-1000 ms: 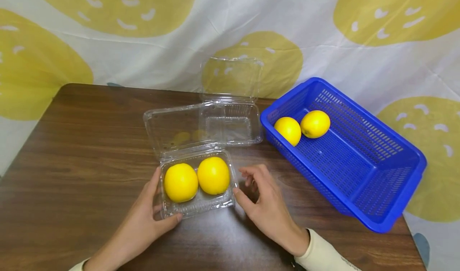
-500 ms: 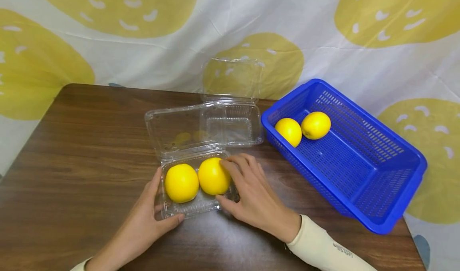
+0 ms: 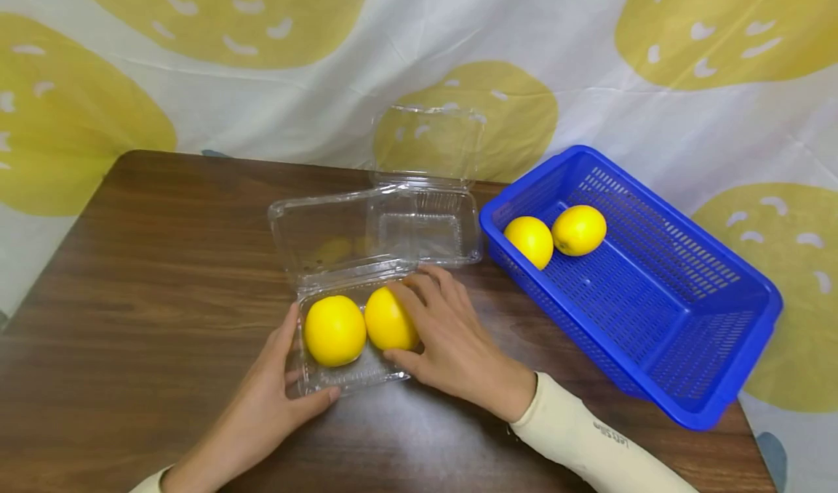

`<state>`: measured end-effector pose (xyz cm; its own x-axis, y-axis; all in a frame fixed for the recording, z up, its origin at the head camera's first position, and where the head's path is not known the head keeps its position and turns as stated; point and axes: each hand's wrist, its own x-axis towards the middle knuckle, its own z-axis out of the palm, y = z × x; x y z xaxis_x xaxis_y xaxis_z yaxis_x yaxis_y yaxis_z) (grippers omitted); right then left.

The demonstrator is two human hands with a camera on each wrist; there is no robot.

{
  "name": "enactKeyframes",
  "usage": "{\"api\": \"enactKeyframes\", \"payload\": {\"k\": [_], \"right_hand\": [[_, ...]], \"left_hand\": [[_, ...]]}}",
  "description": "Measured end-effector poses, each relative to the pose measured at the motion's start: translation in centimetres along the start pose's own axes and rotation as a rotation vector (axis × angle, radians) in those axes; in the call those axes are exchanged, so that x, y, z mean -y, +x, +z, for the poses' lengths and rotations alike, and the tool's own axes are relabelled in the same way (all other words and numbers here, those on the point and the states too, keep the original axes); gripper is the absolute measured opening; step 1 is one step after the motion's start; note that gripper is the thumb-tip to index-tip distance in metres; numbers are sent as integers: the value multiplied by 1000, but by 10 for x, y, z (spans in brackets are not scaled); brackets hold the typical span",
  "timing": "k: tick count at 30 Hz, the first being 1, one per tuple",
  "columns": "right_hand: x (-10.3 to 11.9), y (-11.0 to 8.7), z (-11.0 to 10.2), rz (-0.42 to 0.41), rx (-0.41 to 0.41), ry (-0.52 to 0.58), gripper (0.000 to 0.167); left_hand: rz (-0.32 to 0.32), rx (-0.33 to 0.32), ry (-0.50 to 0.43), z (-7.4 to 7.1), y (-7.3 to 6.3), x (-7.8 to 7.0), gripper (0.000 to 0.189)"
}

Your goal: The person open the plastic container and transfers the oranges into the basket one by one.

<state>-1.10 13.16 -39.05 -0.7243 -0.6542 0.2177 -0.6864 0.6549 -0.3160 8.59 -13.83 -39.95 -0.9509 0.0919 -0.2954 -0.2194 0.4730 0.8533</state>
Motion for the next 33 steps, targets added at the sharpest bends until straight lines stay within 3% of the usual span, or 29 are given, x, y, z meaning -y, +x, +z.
{"api": "enactKeyframes", "payload": {"k": [15,24,33], "right_hand": [[1,11,-14,40,119,7,98],[-2,7,-14,35,73,20,93],[0,0,-23,21,-43,62,95]], "left_hand": [[-19,9,11,0,3,-3,132],[-5,12,-1,2,2,-3,130],[5,7,-14,2,2,-4,129]]}}
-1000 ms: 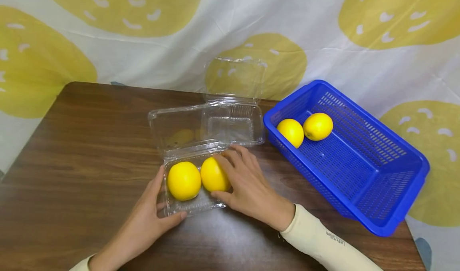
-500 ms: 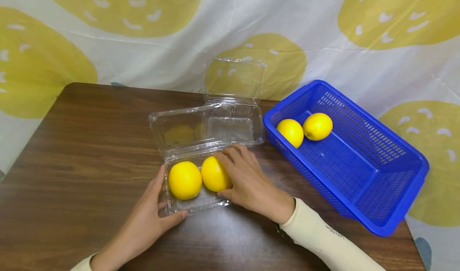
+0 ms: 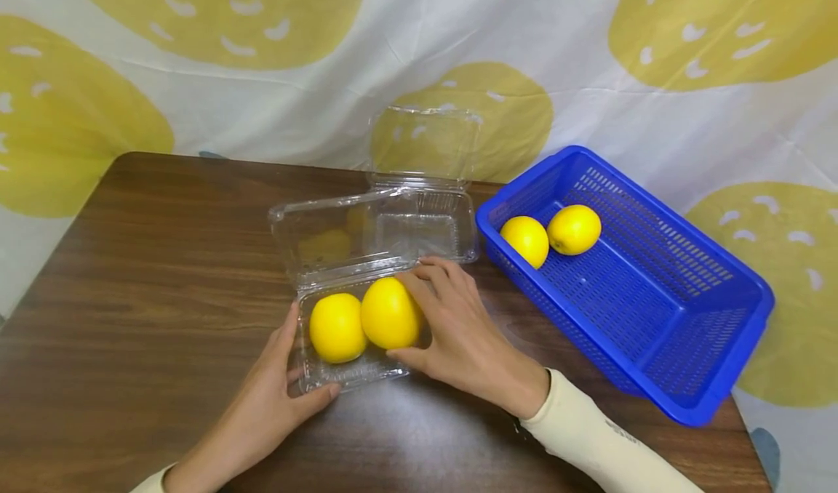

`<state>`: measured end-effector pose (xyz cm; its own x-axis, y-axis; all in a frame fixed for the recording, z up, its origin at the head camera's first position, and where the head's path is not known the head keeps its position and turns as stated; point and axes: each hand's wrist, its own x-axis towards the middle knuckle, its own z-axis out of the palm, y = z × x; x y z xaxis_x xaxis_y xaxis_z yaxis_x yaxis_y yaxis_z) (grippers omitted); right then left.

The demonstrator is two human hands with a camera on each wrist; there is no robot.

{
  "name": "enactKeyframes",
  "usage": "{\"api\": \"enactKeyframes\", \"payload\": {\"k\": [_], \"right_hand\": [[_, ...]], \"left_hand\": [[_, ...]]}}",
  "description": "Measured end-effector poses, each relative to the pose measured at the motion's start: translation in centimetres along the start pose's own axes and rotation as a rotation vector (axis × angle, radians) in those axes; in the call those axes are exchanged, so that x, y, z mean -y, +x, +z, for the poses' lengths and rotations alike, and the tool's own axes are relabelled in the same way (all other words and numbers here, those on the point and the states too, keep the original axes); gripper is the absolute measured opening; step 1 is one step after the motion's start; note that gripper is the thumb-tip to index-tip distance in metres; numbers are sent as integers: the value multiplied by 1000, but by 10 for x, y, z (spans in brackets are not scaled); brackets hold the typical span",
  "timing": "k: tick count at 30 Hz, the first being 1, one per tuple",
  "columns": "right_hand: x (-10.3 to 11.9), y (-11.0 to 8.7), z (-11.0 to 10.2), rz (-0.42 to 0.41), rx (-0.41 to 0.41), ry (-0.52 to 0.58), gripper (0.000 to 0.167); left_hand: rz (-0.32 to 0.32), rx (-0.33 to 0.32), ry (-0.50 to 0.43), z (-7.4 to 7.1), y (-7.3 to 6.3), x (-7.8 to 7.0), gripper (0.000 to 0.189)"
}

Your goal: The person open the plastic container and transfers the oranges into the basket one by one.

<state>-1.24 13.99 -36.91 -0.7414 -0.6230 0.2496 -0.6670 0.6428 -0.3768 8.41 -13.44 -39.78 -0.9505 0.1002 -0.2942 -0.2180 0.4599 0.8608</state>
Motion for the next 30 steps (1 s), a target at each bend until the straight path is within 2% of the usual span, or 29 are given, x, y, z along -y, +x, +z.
{"api": "enactKeyframes", "payload": {"k": [13,20,26,30], "right_hand": [[6,-22,-28,-29,-98,41,97],[6,-36,-54,-40,-167,46,96],[4,-43,-72,-45,-235,27,95],[2,-45,-82,-36,-240,31,93]], "left_hand": [[36,-36,-1,3,1,1,129],[75,-58,7,5,1,2,128],[79,-62,5,5,1,1,128],[79,-60,10,4,1,1,128]]}}
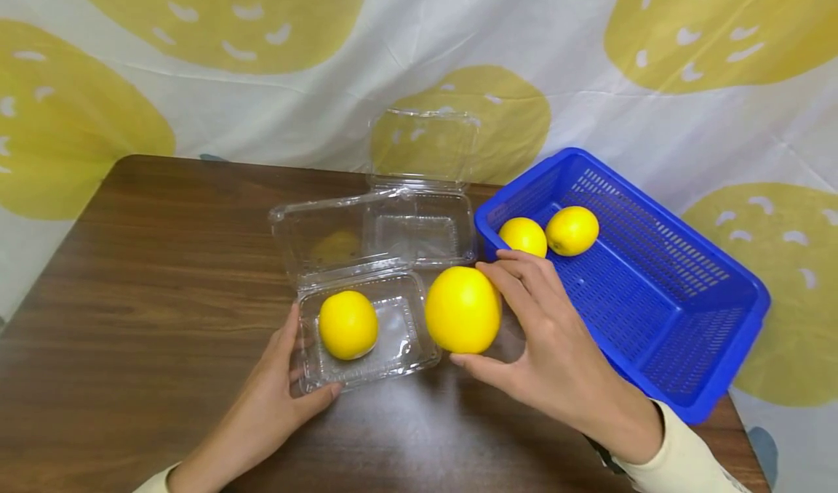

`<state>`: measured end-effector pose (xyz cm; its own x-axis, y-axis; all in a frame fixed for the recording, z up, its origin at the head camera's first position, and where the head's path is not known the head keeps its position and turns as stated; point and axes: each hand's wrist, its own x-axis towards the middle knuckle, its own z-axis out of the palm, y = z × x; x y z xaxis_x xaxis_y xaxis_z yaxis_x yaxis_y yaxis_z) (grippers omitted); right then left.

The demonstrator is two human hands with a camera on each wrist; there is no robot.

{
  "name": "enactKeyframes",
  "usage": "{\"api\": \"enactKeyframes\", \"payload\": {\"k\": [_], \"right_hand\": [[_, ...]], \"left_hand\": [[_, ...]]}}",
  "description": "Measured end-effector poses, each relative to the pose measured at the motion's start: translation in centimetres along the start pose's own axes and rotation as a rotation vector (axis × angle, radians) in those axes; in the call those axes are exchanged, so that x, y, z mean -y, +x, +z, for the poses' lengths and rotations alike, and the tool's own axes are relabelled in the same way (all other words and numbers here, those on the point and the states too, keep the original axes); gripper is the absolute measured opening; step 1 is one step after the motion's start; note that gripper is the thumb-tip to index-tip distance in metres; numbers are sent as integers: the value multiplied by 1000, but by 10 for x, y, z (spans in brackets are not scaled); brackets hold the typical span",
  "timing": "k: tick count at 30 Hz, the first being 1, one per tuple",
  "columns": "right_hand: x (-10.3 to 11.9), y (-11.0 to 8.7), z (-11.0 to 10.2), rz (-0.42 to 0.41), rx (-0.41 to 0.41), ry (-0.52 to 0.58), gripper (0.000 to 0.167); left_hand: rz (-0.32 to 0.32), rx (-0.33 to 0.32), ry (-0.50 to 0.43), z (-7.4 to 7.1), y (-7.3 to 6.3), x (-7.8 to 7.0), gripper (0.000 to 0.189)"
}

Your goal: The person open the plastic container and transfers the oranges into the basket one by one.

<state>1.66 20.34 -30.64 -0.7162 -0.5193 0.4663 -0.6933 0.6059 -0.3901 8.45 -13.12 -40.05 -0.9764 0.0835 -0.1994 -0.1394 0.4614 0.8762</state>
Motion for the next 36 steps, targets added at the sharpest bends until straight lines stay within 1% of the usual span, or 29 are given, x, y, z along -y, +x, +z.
{"api": "enactKeyframes", "payload": {"k": [7,12,16,20,23,27,31,36], "right_hand": [[-3,3,-17,-1,-26,-26,91],[-7,4,-30,21,-22,-36,90],[-11,6,-37,42,-15,-26,85],[-18,9,-41,41,-34,-21,82],[-21,12,-46,53,-44,-23,85],[-26,16,-52,112,-32,-34,82],[-38,21,-55,191,-23,-59,81],[-54,24,-56,293,22,-84,81]], "left_hand": [[-6,12,-4,-1,0,1,128],[-11,15,-9,-2,0,0,128],[-22,22,-11,-3,0,0,128],[-21,23,-11,-2,0,0,128],[-20,23,-11,-2,0,-1,128],[-22,25,-13,-2,0,-1,128],[-25,25,-11,-1,0,-2,128],[-36,26,-13,-1,0,-3,128]]}}
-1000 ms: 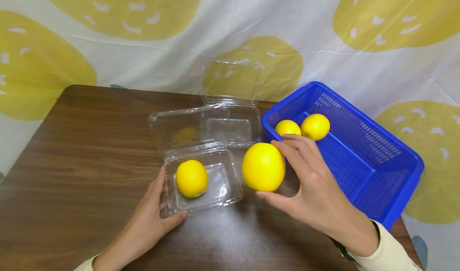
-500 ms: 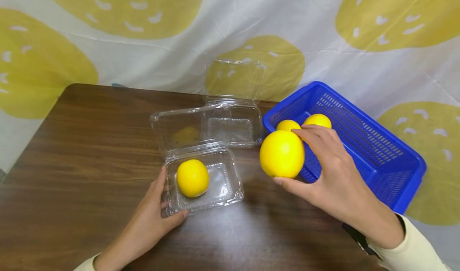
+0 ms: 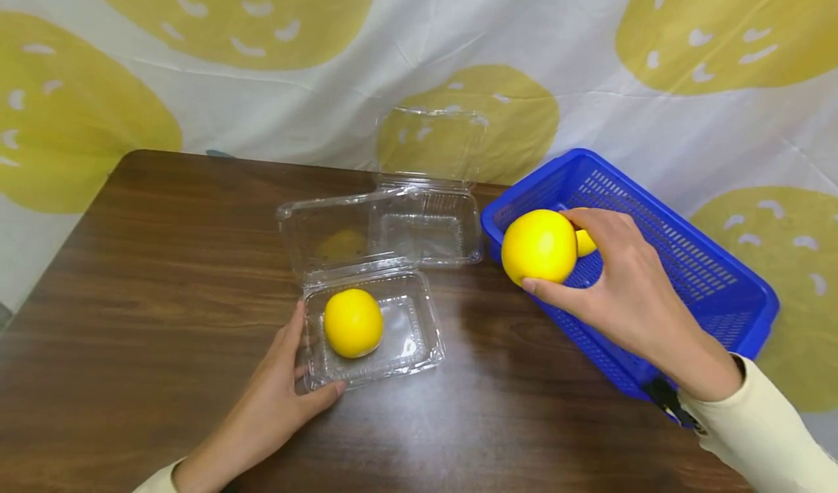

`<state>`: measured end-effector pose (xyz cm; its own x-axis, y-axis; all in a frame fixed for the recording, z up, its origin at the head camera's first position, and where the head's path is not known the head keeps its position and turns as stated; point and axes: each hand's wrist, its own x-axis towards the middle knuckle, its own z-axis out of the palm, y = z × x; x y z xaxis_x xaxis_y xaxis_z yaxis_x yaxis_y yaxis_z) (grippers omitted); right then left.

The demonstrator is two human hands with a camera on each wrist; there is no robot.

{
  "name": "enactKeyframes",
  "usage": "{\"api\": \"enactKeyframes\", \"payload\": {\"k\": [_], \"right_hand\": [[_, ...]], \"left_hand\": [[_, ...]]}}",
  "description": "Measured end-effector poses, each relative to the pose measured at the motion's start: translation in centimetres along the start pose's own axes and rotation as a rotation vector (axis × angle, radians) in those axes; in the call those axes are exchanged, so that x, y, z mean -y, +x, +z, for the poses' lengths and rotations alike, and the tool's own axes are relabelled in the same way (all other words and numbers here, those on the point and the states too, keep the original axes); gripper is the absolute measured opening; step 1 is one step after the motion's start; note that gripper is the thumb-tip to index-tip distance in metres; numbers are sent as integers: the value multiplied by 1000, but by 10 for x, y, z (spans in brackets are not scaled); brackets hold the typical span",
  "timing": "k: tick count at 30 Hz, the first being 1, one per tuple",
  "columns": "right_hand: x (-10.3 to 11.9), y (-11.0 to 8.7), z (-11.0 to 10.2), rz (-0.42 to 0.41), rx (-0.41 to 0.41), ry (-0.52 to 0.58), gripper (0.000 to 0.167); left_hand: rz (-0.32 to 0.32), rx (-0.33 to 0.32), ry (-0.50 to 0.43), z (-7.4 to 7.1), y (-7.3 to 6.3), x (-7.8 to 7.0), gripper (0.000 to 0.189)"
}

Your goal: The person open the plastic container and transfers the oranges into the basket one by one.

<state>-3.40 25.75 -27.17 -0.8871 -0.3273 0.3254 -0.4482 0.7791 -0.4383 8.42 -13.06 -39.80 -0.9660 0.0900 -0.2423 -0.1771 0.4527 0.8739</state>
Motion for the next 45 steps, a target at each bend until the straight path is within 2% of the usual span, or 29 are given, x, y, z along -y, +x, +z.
{"api": "enactKeyframes", "payload": {"k": [8,18,31,45], "right_hand": [[-19,10,-2,149,103,-6,83],[-36,14,-4,234,166,-31,87],[-64,12,1,222,183,-68,82],[-82,5,3,249,260,-139,93]], "left_hand": [[-1,3,4,0,1,0,128],[-6,12,-2,0,2,0,128],[-7,16,-9,1,1,0,127],[1,13,-10,0,0,-1,126]]}}
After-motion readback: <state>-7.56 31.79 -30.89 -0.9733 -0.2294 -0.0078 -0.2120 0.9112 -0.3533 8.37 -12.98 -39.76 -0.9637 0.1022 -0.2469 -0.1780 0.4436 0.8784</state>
